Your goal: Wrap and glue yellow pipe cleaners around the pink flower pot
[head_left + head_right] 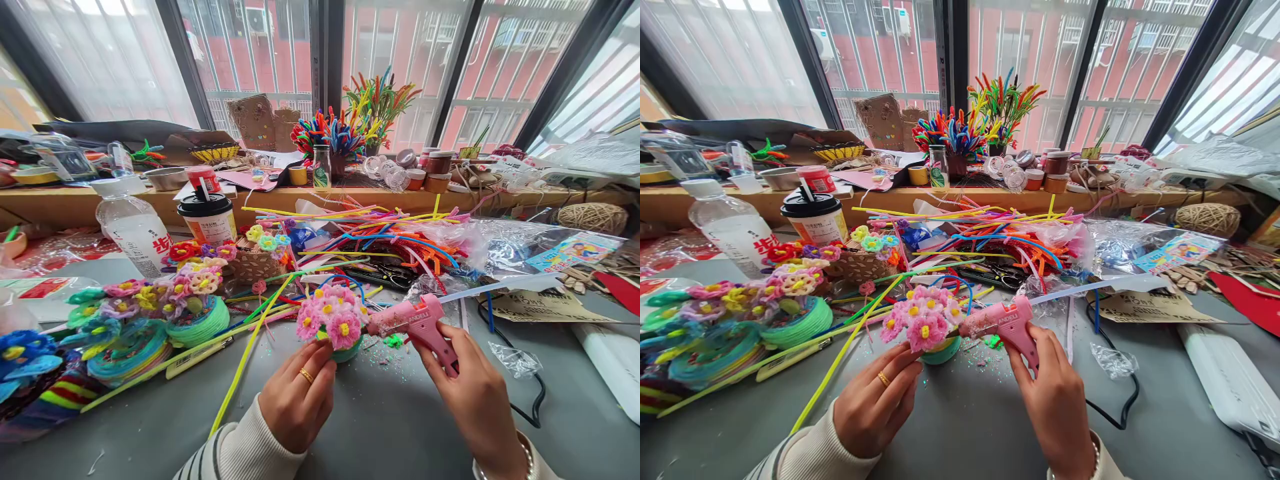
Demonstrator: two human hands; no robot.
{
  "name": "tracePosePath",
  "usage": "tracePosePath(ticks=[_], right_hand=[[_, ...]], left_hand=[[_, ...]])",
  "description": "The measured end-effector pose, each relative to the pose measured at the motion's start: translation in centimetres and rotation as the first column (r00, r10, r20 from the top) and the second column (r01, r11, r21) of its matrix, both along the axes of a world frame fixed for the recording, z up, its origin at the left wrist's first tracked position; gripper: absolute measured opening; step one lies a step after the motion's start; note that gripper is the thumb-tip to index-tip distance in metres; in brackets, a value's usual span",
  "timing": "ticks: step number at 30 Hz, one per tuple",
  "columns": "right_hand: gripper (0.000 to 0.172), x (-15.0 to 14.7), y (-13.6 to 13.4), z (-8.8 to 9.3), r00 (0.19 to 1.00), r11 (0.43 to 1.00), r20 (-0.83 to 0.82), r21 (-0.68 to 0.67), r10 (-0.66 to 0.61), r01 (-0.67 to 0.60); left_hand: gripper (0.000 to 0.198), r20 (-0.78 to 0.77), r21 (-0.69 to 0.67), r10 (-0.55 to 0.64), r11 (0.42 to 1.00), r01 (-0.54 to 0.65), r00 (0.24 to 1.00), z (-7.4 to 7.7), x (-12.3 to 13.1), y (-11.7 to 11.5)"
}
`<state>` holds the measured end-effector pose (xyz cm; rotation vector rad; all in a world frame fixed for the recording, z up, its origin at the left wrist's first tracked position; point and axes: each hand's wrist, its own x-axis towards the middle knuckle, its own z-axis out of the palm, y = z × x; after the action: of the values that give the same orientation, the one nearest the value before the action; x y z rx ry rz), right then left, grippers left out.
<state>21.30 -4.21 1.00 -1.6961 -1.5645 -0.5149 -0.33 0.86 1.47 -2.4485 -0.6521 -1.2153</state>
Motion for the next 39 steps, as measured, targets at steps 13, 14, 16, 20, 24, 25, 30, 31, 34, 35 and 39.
tracePosePath(ticks=[13, 14, 16, 20, 24, 25, 30, 31, 34, 35, 39], right_hand=[[0.037, -0.30, 0.23, -0.41, 0.998, 0.998, -0.042, -0.056, -0.037, 0.035], [0.038, -0.30, 0.21, -0.45, 0.998, 0.997, -0.036, -0.057, -0.047, 0.045], [0.038, -0.26, 0.20, -0.53, 0.998, 0.997, -0.017, -0.058, -0.060, 0.059], [0.038, -0.17, 0.39, -0.72, 0.998, 0.996, 0.006, -0.060, -0.061, 0.062], [0.038, -0.19, 0.60, -0.76, 0.999, 0.997, 0.005, -0.056, -0.053, 0.053], [0.037, -0.21, 0.61, -0.75, 0.999, 0.997, 0.001, -0.060, -0.049, 0.049], [0.034, -0.31, 0.52, -0.75, 0.999, 0.997, -0.016, -0.063, -0.042, 0.041], [0.034, -0.33, 0.51, -0.76, 0.999, 0.997, -0.019, -0.060, -0.040, 0.039], [0.032, -0.42, 0.53, -0.72, 0.999, 0.998, -0.029, -0.061, -0.034, 0.033], [0.031, -0.44, 0.54, -0.70, 0.999, 0.998, -0.031, -0.060, -0.034, 0.032], [0.030, -0.45, 0.52, -0.68, 0.999, 0.999, -0.023, -0.046, -0.027, 0.026]], left_hand=[[0.016, -0.013, 0.013, 0.005, 1.000, -0.005, 1.000, 0.02, -0.02, 0.05], [0.016, -0.010, 0.017, 0.004, 1.000, -0.004, 1.000, 0.07, -0.03, 0.04], [0.016, -0.008, 0.018, -0.001, 1.000, 0.002, 1.000, 0.07, -0.04, 0.01], [0.015, -0.004, 0.019, -0.006, 1.000, 0.006, 1.000, -0.20, -0.08, 0.05], [0.015, 0.002, 0.025, 0.003, 1.000, -0.003, 1.000, -0.37, -0.14, 0.13], [0.015, -0.003, 0.022, -0.002, 1.000, 0.002, 1.000, -0.36, -0.16, 0.15], [0.014, -0.021, 0.039, -0.008, 0.999, 0.008, 1.000, -0.31, -0.19, 0.20], [0.015, -0.020, 0.042, -0.004, 0.999, 0.005, 1.000, -0.31, -0.19, 0.20], [0.016, -0.010, 0.043, 0.004, 0.999, -0.003, 1.000, -0.35, -0.17, 0.19], [0.016, -0.006, 0.046, 0.005, 0.999, -0.005, 1.000, -0.38, -0.17, 0.18], [0.015, -0.009, 0.066, 0.003, 0.998, -0.002, 1.000, -0.51, -0.24, 0.20]])
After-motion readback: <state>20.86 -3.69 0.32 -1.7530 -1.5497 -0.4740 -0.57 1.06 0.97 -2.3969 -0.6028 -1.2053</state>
